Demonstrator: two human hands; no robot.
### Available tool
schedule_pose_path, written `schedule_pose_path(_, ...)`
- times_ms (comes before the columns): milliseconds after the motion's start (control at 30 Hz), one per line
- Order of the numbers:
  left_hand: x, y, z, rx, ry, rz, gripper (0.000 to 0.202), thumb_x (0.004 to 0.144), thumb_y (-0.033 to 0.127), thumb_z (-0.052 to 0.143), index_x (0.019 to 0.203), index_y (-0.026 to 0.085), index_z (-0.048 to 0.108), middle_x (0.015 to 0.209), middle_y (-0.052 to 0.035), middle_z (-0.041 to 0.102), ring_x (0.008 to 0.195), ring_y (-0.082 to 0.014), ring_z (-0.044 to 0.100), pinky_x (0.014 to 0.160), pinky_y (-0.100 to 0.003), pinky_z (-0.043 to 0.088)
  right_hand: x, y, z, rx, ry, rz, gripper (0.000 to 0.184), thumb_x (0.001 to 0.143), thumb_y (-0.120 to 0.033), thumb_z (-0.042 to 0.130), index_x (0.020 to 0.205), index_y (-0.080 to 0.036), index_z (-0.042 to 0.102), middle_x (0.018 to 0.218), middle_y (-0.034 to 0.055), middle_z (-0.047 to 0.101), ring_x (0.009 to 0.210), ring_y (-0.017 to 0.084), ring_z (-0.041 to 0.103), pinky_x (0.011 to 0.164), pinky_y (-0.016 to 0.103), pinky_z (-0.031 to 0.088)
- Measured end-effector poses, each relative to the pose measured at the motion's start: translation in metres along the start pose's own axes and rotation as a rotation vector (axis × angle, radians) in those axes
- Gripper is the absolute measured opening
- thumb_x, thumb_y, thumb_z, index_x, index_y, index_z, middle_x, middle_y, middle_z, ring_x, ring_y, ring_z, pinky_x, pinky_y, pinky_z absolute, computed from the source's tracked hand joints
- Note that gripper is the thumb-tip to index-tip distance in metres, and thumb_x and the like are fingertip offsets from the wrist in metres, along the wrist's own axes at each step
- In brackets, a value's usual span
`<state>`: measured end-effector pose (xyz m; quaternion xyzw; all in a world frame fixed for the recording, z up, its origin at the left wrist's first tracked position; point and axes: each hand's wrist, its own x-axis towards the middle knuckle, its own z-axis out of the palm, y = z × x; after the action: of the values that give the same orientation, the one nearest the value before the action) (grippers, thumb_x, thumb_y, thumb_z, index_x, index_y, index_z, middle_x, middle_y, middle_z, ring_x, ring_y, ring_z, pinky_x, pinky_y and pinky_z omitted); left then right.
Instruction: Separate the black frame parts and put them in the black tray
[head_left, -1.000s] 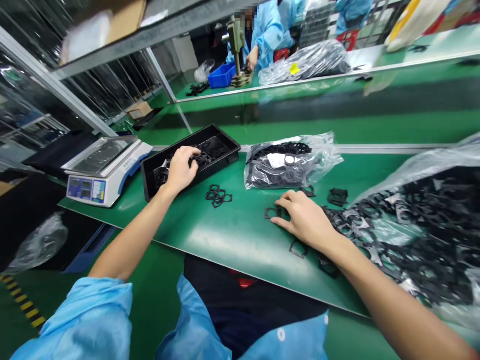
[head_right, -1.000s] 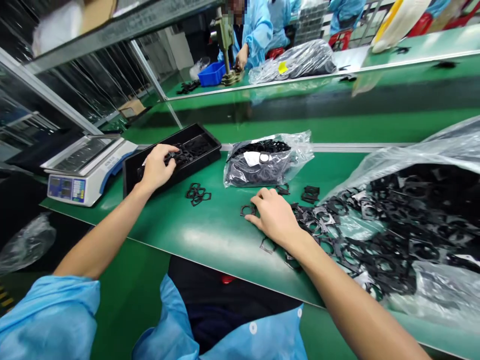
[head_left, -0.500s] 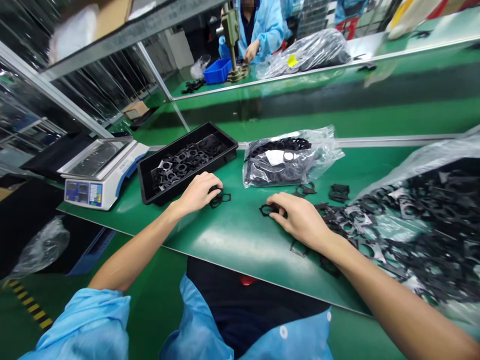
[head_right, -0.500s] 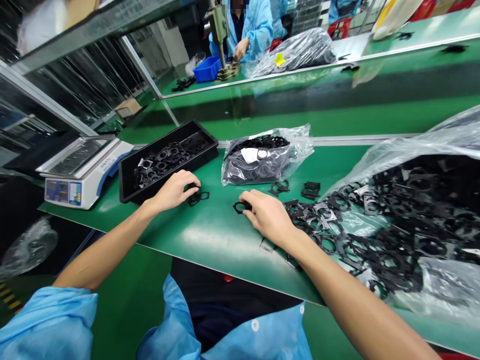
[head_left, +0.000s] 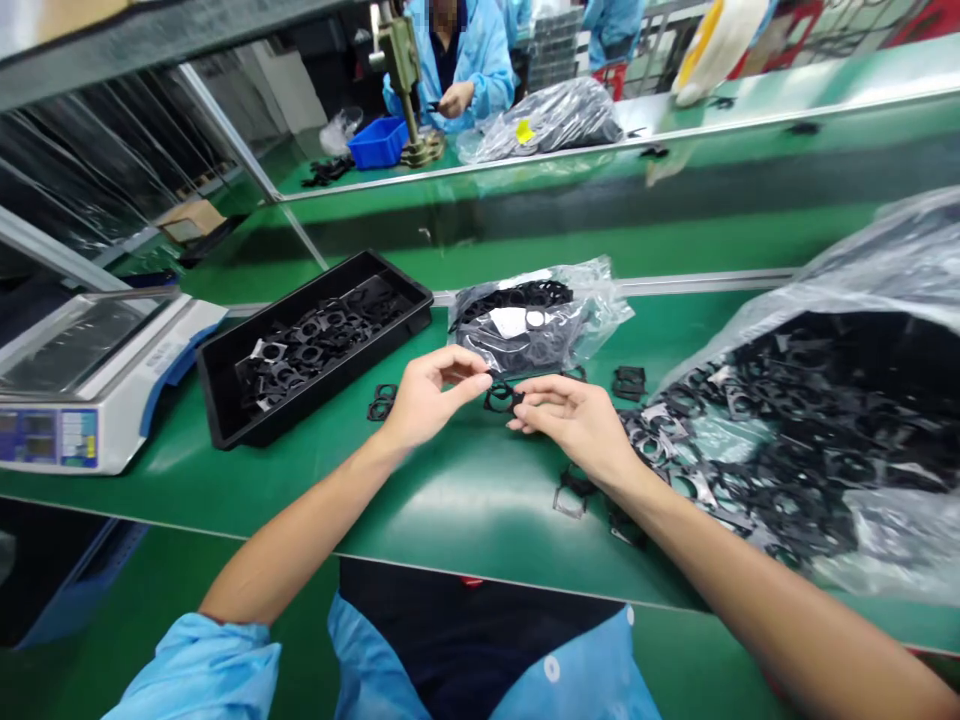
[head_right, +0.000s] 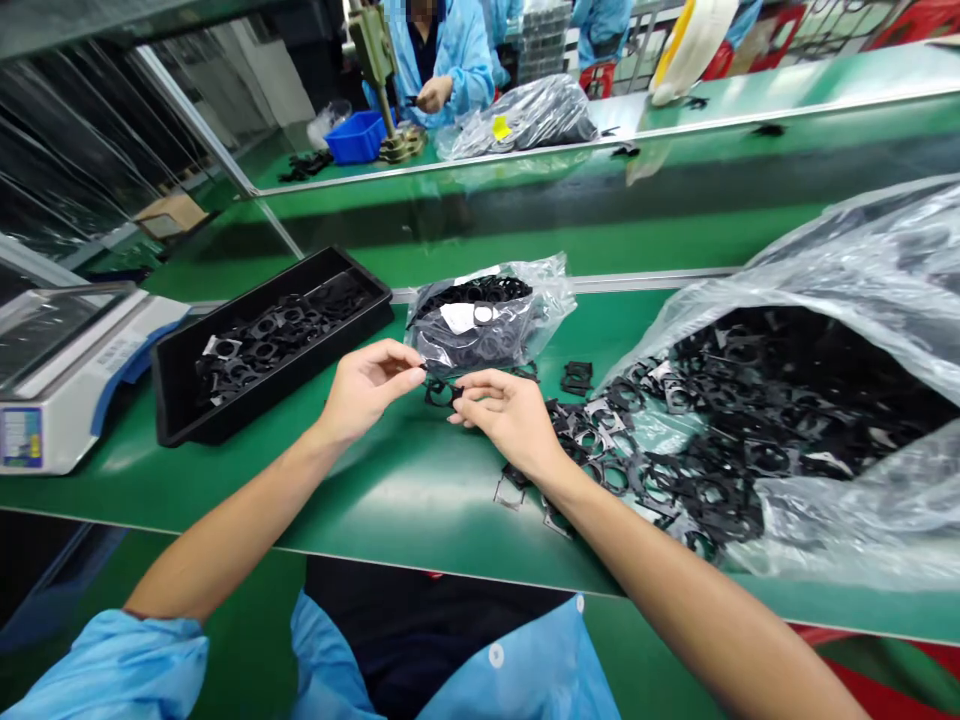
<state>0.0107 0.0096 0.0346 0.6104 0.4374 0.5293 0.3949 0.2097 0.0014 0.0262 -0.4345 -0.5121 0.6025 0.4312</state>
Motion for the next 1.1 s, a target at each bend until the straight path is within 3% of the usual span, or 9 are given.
schedule_pose_path(100, -0.006, -0.012, 0.01, -0.029, -0.007, -0.032, 0.028, 0.075, 0.046, 0.083, 0.076, 0.02, 0.073, 0.074, -0.0014, 0.069, 0.068, -0.0146, 0.063, 0.066, -0.027, 0.052, -0.001, 0.0, 0.0, 0.043, 0.026, 0.031, 0.04, 0.061, -0.04, 0.091, 0.086, -0.016, 0.07, 0.073, 0.0016, 0.07, 0.063, 0.019, 0.075, 0.061, 0.028, 0.059)
schedule_pose_path(267, -0.022, -0.027, 0.009, 0.047, 0.027, -0.056, 0.02, 0.079, 0.039, 0.08, 0.078, 0.02, 0.073, 0.073, -0.0007, 0.069, 0.066, -0.0134, 0.06, 0.064, -0.026, 0.05, -0.006, 0.0, 0.001, 0.039, 0.011, 0.083, 0.038, 0.063, -0.037, 0.091, 0.087, -0.015, 0.071, 0.074, 0.0025, 0.073, 0.064, 0.018, 0.076, 0.066, 0.028, 0.061)
schedule_pose_path(533, -0.027, -0.023, 0.011, 0.036, 0.06, -0.08, 0.02, 0.082, 0.038, 0.078, 0.079, 0.02, 0.07, 0.076, -0.0005, 0.069, 0.066, -0.0124, 0.06, 0.066, -0.025, 0.051, -0.008, -0.002, 0.002, 0.0, -0.015, 0.097, 0.039, 0.064, -0.04, 0.091, 0.088, -0.016, 0.071, 0.076, 0.0036, 0.075, 0.069, 0.02, 0.078, 0.075, 0.032, 0.064)
schedule_pose_path(867, -0.024, -0.021, 0.015, -0.243, 0.051, -0.32, 0.035, 0.07, 0.049, 0.087, 0.073, 0.019, 0.068, 0.066, 0.0017, 0.063, 0.057, -0.0097, 0.055, 0.056, -0.024, 0.047, -0.007, -0.002, 0.002, -0.002, 0.002, 0.093, 0.041, 0.061, -0.042, 0.092, 0.085, -0.016, 0.071, 0.075, 0.0029, 0.074, 0.064, 0.018, 0.077, 0.061, 0.025, 0.061)
schedule_pose_path(1100, -0.025, -0.022, 0.014, -0.143, 0.055, -0.244, 0.031, 0.073, 0.046, 0.085, 0.075, 0.019, 0.069, 0.069, 0.0018, 0.063, 0.058, -0.0089, 0.054, 0.057, -0.023, 0.045, -0.007, 0.0, 0.003, 0.017, -0.004, 0.104, 0.039, 0.061, -0.04, 0.092, 0.085, -0.016, 0.072, 0.075, 0.0022, 0.073, 0.065, 0.019, 0.077, 0.061, 0.024, 0.06)
